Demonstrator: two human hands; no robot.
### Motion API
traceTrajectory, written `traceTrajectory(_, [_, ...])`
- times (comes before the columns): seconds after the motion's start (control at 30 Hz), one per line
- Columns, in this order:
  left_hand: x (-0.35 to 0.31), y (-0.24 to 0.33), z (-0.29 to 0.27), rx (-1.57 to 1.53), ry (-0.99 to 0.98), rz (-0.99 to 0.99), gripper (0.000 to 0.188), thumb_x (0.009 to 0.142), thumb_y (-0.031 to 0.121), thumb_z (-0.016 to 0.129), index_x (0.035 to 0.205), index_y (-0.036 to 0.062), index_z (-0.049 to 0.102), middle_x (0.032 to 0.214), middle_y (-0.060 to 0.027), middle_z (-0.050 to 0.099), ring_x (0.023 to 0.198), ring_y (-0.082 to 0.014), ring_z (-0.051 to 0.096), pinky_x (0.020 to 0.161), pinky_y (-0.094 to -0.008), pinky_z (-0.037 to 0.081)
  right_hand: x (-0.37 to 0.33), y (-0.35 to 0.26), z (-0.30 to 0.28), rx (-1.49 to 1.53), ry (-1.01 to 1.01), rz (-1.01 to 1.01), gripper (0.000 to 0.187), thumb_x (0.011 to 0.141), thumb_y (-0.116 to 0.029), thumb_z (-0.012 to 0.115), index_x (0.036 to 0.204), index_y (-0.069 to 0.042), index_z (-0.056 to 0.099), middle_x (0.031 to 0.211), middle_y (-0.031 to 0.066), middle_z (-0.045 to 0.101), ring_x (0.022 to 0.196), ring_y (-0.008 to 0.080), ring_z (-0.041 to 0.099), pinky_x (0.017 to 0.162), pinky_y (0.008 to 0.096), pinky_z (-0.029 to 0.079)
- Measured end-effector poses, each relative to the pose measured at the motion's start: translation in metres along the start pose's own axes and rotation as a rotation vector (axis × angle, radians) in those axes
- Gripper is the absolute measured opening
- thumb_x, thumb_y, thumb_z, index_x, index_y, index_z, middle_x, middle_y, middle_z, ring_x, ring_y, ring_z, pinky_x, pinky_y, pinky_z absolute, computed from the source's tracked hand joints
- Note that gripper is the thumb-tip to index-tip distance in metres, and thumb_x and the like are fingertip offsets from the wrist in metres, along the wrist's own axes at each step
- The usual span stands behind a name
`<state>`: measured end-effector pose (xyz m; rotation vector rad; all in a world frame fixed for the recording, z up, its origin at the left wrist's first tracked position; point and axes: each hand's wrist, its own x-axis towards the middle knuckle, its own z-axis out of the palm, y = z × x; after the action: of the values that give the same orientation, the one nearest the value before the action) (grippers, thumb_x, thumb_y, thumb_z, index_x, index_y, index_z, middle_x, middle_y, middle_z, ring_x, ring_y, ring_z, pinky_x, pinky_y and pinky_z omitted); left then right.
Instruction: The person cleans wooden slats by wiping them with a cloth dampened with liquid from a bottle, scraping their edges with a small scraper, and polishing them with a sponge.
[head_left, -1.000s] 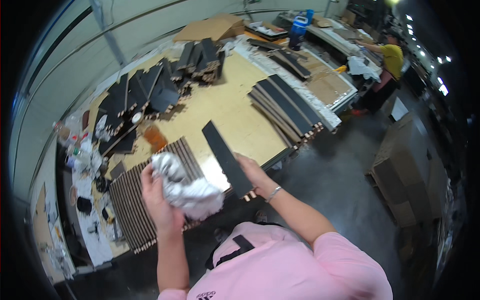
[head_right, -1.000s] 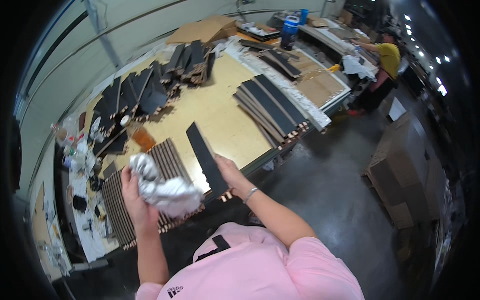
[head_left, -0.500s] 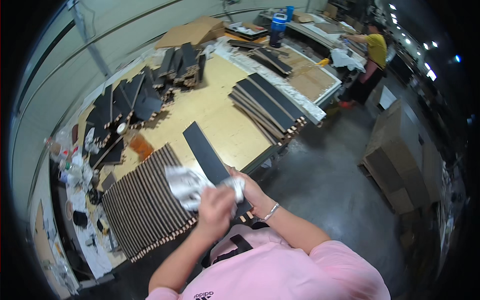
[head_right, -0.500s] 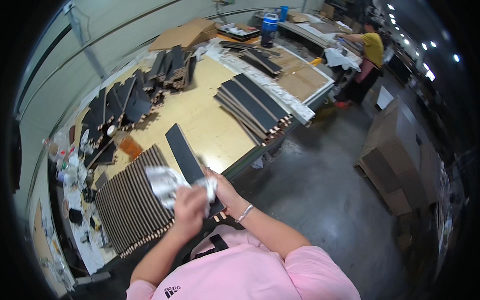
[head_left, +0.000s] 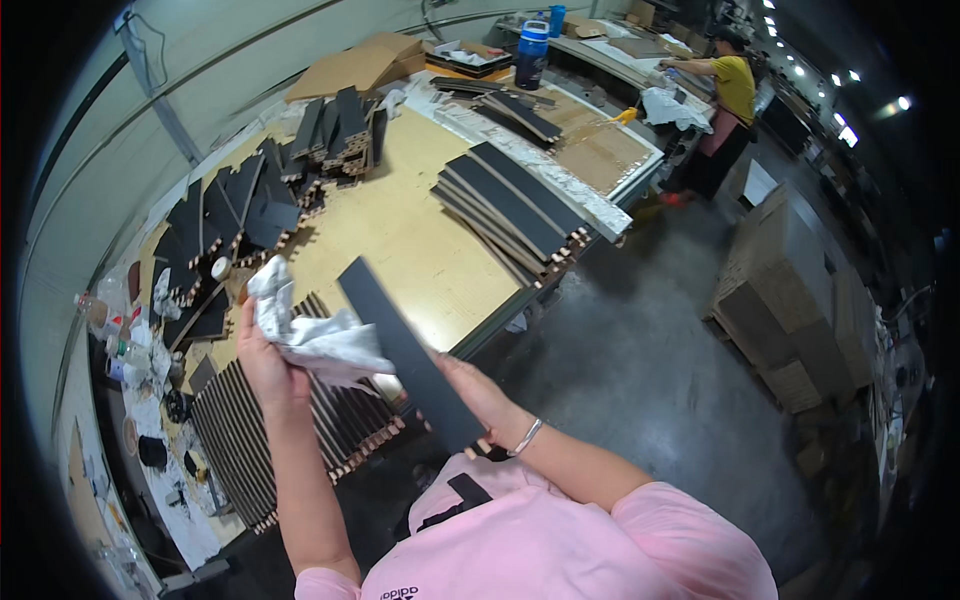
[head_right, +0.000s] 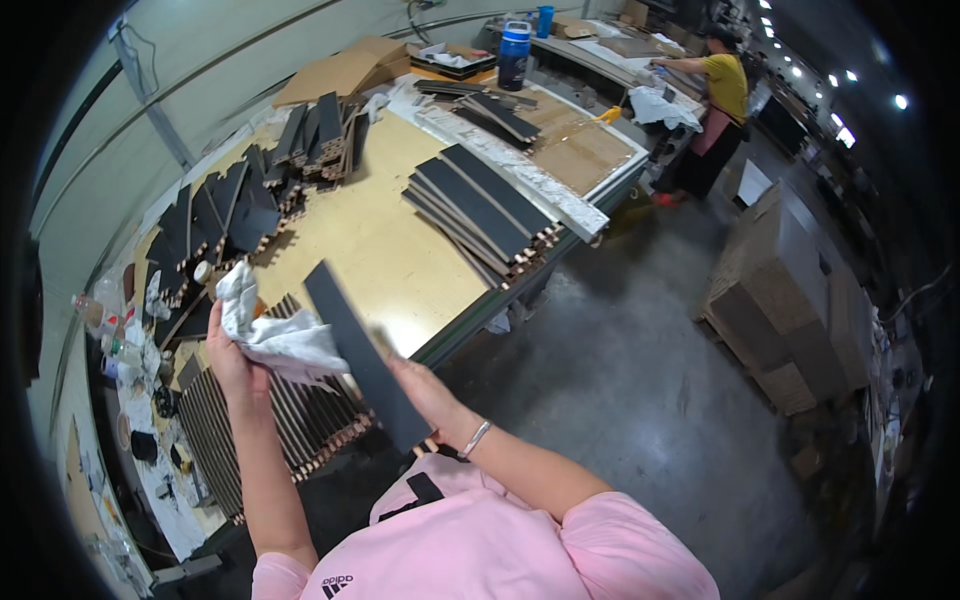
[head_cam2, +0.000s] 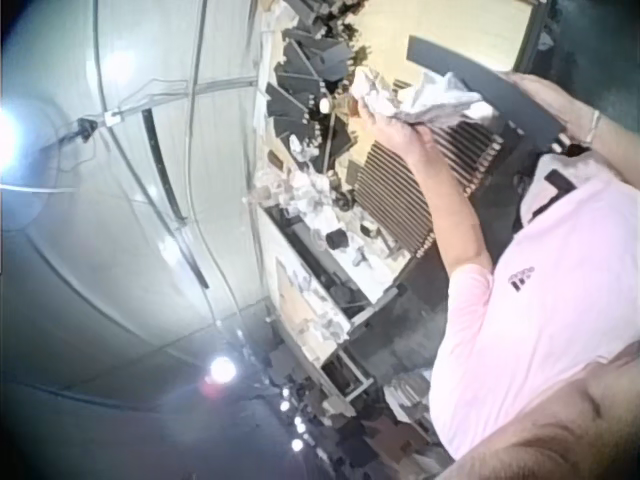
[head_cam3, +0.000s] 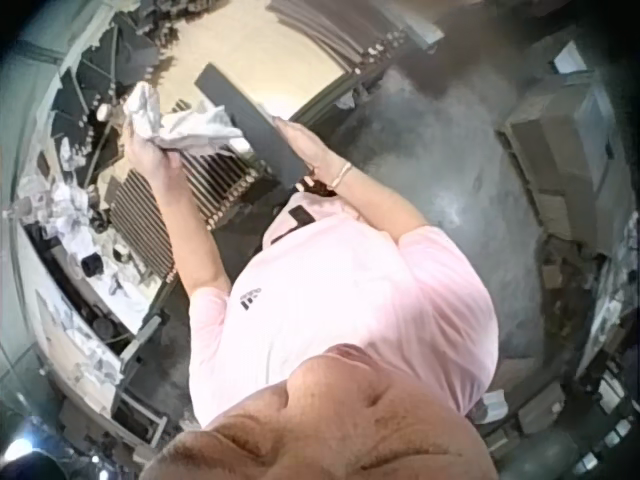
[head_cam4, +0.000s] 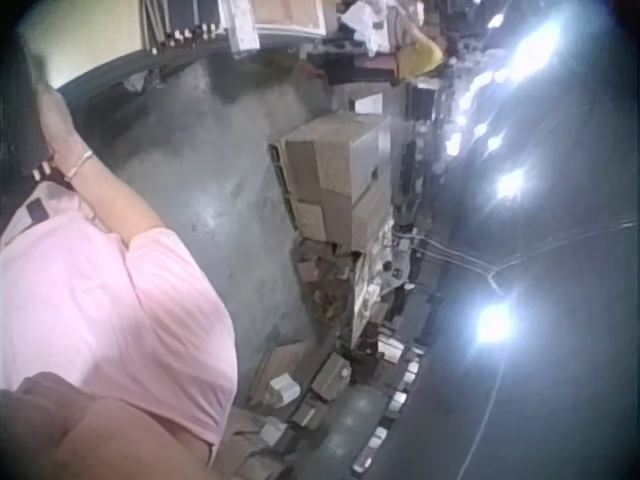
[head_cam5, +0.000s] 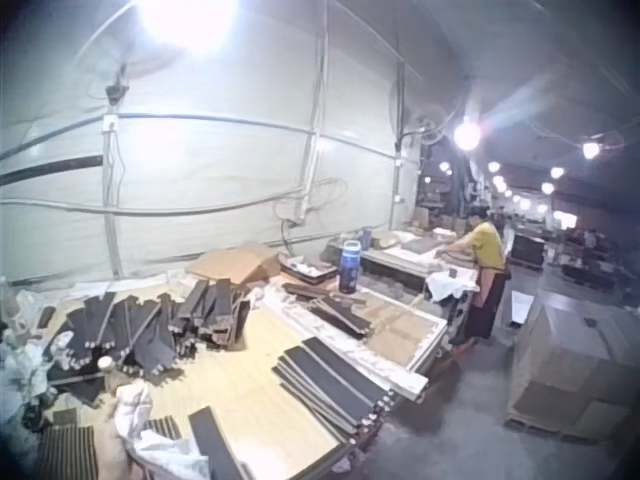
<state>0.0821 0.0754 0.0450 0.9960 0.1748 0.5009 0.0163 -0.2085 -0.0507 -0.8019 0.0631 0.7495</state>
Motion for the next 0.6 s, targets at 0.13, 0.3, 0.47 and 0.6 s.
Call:
traceTrajectory(0.13, [-0.103,-0.031,0.031,0.681,-0.637,0.012,0.033,0.098,0.018,0.077,0.129,0.008,0.072,0.128,-0.0142,0.073,0.116,-0.0291,0.07,0.101,-0.0455,0.056,0.021,-0.011,0.005,0.274,0.154,-0.047,0.053,0.12,-0.054,0.051,0.14,-0.007,0.067,0.114,0.0096,0.081,0.091,0.0221,0.08,0.079,0.0359,0.068])
traceTrajectory(0.3, [-0.102,-0.065,0.004,1.074,-0.721,0.66,0.036,0.086,0.008,0.08,0.121,0.0085,0.077,0.137,-0.0158,0.073,0.124,-0.0363,0.063,0.105,-0.0541,0.047,0.016,-0.017,0.014,0.126,0.075,-0.099,0.042,0.122,-0.045,0.052,0.131,-0.01,0.074,0.11,0.006,0.08,0.092,0.0158,0.08,0.078,0.0329,0.067])
traceTrajectory(0.47, [-0.029,-0.048,-0.014,1.219,-0.411,0.69,0.038,0.09,-0.012,0.068,0.123,0.0044,0.08,0.139,-0.0135,0.075,0.122,-0.0335,0.063,0.104,-0.0451,0.051,0.0,-0.014,0.039,0.03,0.014,0.041,0.047,0.124,-0.046,0.044,0.135,-0.007,0.069,0.108,0.0061,0.079,0.083,0.0163,0.08,0.068,0.0325,0.067])
traceTrajectory(0.6, [-0.151,-0.044,0.002,0.957,-0.86,0.6,0.034,0.075,-0.004,0.075,0.107,0.0087,0.08,0.127,-0.0151,0.08,0.108,-0.0352,0.07,0.097,-0.0492,0.052,0.013,-0.023,0.03,0.233,0.124,0.008,0.048,0.123,-0.048,0.046,0.136,-0.007,0.069,0.118,0.0074,0.079,0.084,0.0162,0.079,0.071,0.0322,0.067])
